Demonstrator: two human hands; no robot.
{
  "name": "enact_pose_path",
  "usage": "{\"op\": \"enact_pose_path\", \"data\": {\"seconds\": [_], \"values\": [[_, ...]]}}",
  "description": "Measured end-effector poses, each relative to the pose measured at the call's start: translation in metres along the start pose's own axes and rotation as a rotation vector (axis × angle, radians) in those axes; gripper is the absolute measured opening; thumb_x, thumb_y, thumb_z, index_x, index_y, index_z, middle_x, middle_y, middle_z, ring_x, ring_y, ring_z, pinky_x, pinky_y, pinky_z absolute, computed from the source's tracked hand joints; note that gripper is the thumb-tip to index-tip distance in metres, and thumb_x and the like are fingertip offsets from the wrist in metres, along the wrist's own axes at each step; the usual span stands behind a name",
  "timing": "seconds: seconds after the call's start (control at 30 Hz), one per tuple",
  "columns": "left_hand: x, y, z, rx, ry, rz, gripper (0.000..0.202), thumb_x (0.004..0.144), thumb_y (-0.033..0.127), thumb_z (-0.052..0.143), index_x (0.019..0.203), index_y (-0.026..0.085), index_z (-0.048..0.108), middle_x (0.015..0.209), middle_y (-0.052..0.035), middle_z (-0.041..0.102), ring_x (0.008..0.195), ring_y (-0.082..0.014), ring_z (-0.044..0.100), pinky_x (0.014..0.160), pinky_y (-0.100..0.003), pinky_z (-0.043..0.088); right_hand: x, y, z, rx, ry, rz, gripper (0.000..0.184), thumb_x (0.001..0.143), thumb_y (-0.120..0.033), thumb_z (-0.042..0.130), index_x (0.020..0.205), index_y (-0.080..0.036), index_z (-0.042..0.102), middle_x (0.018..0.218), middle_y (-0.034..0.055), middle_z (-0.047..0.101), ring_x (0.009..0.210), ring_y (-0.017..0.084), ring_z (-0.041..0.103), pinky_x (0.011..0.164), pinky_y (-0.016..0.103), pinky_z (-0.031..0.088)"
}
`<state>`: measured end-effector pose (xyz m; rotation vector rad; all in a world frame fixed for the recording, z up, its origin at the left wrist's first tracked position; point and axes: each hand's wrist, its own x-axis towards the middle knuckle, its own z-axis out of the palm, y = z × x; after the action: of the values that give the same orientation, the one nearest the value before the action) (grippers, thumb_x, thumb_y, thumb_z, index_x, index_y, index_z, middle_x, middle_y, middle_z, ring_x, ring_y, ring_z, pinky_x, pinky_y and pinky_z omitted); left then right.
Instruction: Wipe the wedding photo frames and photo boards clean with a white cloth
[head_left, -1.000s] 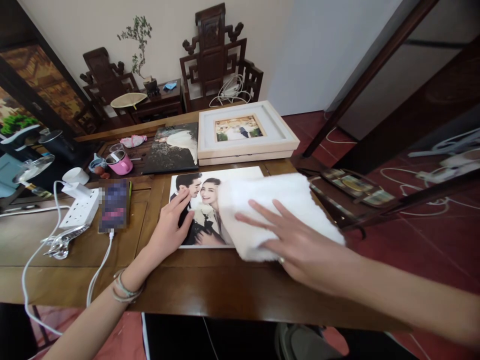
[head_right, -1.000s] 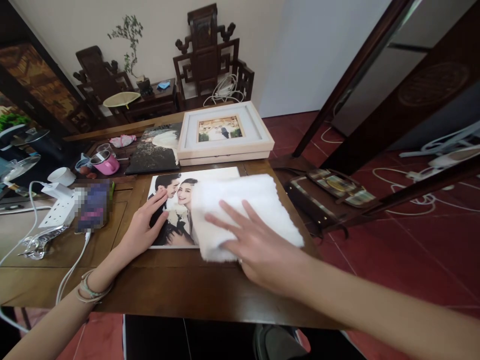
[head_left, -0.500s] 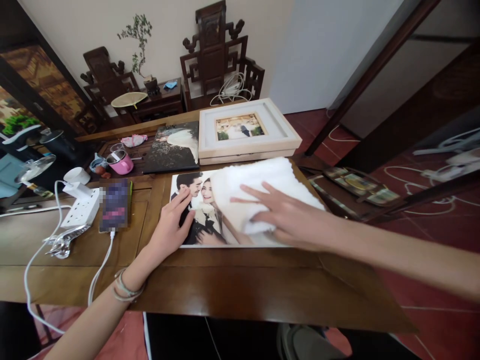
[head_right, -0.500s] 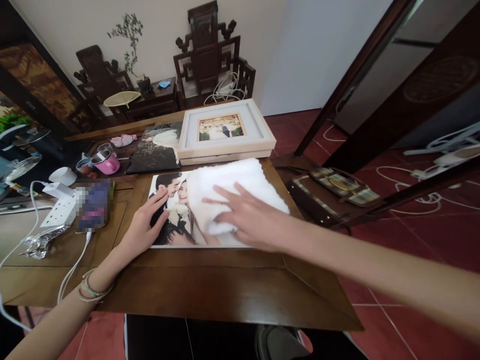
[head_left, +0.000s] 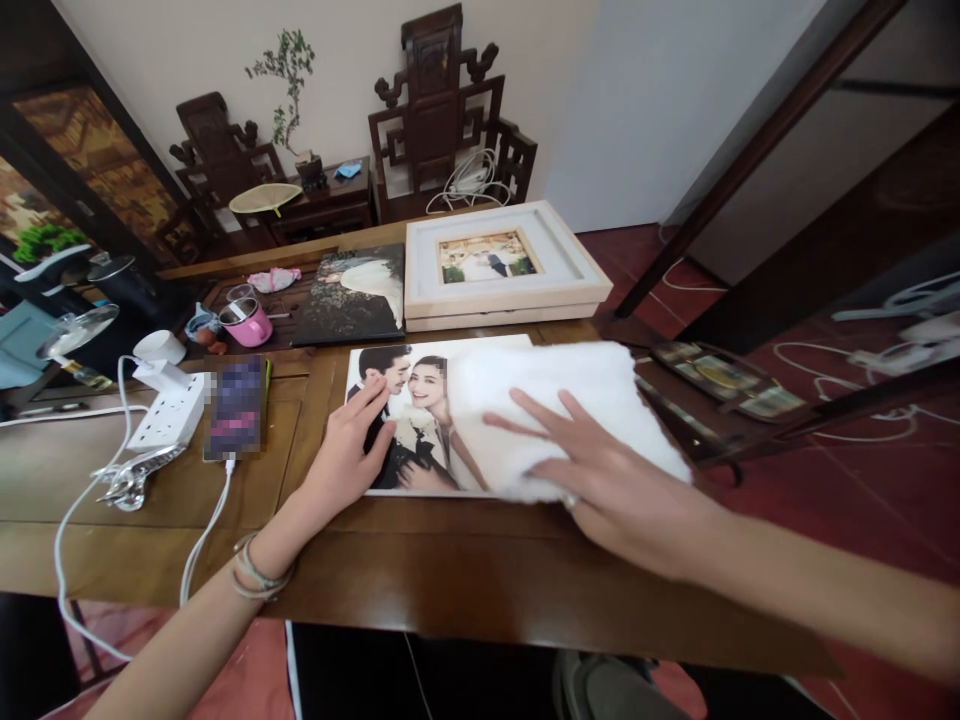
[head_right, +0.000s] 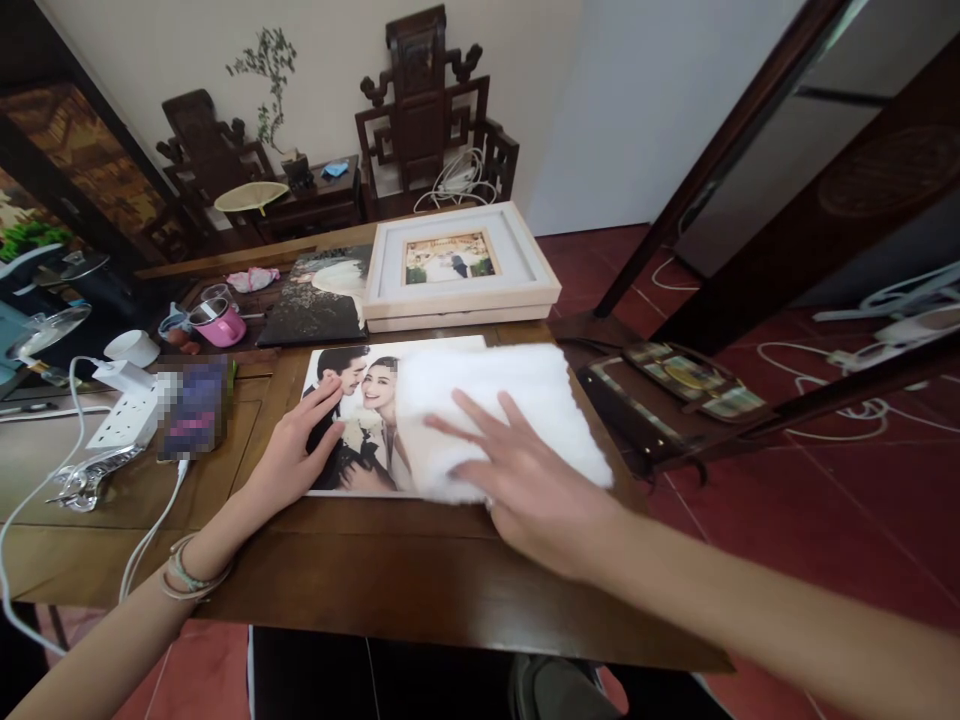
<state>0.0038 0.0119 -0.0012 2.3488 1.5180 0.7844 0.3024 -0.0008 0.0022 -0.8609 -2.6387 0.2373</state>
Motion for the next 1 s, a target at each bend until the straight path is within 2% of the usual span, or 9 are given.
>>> {"op": "enact_pose_path", "data": {"seconds": [0.13, 0.23, 0.3, 0.4, 0.5, 0.6, 0.73, 0.87, 1.0], "values": [[0.000, -0.001, 0.001, 0.012, -0.011, -0.024, 0.044, 0.097, 0.026, 0.046, 0.139, 0.014, 0.050, 0.150, -0.0159, 0.044, 0.143, -0.0266, 0.035, 0.116, -0.051, 0.032, -0.025, -0.044, 0.002, 0.041, -0.037, -0.061, 0.043, 0.056, 0.002, 0.044, 0.081, -0.021, 0.070, 0.155, 0.0026, 0.036, 0.148, 0.031, 0.009, 0.115, 0.066, 0.013], [0.000, -0.001, 0.002, 0.016, -0.015, -0.029, 0.045, 0.097, 0.026, 0.046, 0.140, 0.014, 0.049, 0.151, -0.0158, 0.043, 0.143, -0.0265, 0.035, 0.117, -0.050, 0.032, -0.028, -0.052, 0.004, 0.083, -0.083, -0.103, 0.036, 0.056, 0.000, 0.048, 0.077, -0.021, 0.069, 0.156, 0.0015, 0.035, 0.147, 0.033, 0.012, 0.116, 0.066, 0.009], [0.000, -0.002, 0.002, 0.019, -0.017, -0.025, 0.046, 0.097, 0.027, 0.045, 0.140, 0.012, 0.049, 0.151, -0.0165, 0.043, 0.144, -0.0264, 0.035, 0.117, -0.049, 0.032, -0.021, -0.045, 0.005, 0.074, -0.083, -0.131, 0.038, 0.056, 0.000, 0.048, 0.080, -0.021, 0.070, 0.155, 0.0008, 0.036, 0.147, 0.032, 0.013, 0.117, 0.064, 0.010], [0.000, -0.002, 0.002, 0.023, -0.017, -0.015, 0.046, 0.097, 0.027, 0.045, 0.140, 0.010, 0.049, 0.151, -0.0173, 0.043, 0.143, -0.0262, 0.035, 0.117, -0.049, 0.031, 0.003, -0.021, 0.003, 0.016, -0.089, -0.139, 0.048, 0.059, 0.004, 0.045, 0.089, -0.021, 0.071, 0.154, 0.0028, 0.039, 0.147, 0.032, 0.015, 0.114, 0.066, 0.018], [0.000, -0.003, 0.002, 0.025, -0.010, -0.002, 0.046, 0.097, 0.027, 0.045, 0.139, 0.009, 0.050, 0.150, -0.0180, 0.044, 0.143, -0.0261, 0.036, 0.118, -0.049, 0.031, 0.039, 0.008, -0.004, -0.032, -0.144, -0.108, 0.050, 0.064, 0.005, 0.044, 0.100, -0.017, 0.071, 0.150, 0.0118, 0.043, 0.144, 0.036, 0.023, 0.109, 0.069, 0.025], [0.000, -0.004, 0.001, 0.026, -0.012, -0.003, 0.046, 0.097, 0.028, 0.045, 0.139, 0.009, 0.050, 0.149, -0.0185, 0.045, 0.143, -0.0269, 0.036, 0.117, -0.049, 0.031, 0.072, 0.034, -0.010, -0.081, -0.169, -0.064, 0.050, 0.069, 0.002, 0.046, 0.112, -0.011, 0.067, 0.146, 0.0205, 0.046, 0.143, 0.037, 0.026, 0.108, 0.068, 0.027], [0.001, -0.004, 0.001, 0.011, -0.012, 0.013, 0.045, 0.097, 0.028, 0.045, 0.138, 0.011, 0.051, 0.149, -0.0177, 0.045, 0.143, -0.0270, 0.036, 0.117, -0.049, 0.031, 0.093, 0.047, -0.010, -0.127, -0.189, -0.015, 0.056, 0.069, 0.004, 0.045, 0.120, -0.008, 0.063, 0.145, 0.0241, 0.046, 0.143, 0.037, 0.024, 0.109, 0.067, 0.027], [0.001, -0.003, 0.000, 0.010, -0.011, -0.005, 0.045, 0.097, 0.029, 0.046, 0.138, 0.011, 0.051, 0.149, -0.0178, 0.046, 0.142, -0.0276, 0.037, 0.117, -0.050, 0.031, 0.077, 0.027, -0.003, -0.157, -0.131, -0.015, 0.049, 0.069, 0.003, 0.046, 0.111, -0.010, 0.068, 0.149, 0.0175, 0.042, 0.142, 0.042, 0.023, 0.107, 0.072, 0.024], [0.001, 0.000, -0.001, -0.003, -0.018, -0.031, 0.045, 0.098, 0.028, 0.044, 0.140, 0.013, 0.049, 0.150, -0.0161, 0.045, 0.142, -0.0268, 0.037, 0.118, -0.051, 0.030, 0.037, -0.015, 0.008, -0.050, -0.099, -0.055, 0.049, 0.065, 0.002, 0.047, 0.103, -0.017, 0.072, 0.153, 0.0107, 0.038, 0.144, 0.040, 0.018, 0.109, 0.072, 0.018]]}}
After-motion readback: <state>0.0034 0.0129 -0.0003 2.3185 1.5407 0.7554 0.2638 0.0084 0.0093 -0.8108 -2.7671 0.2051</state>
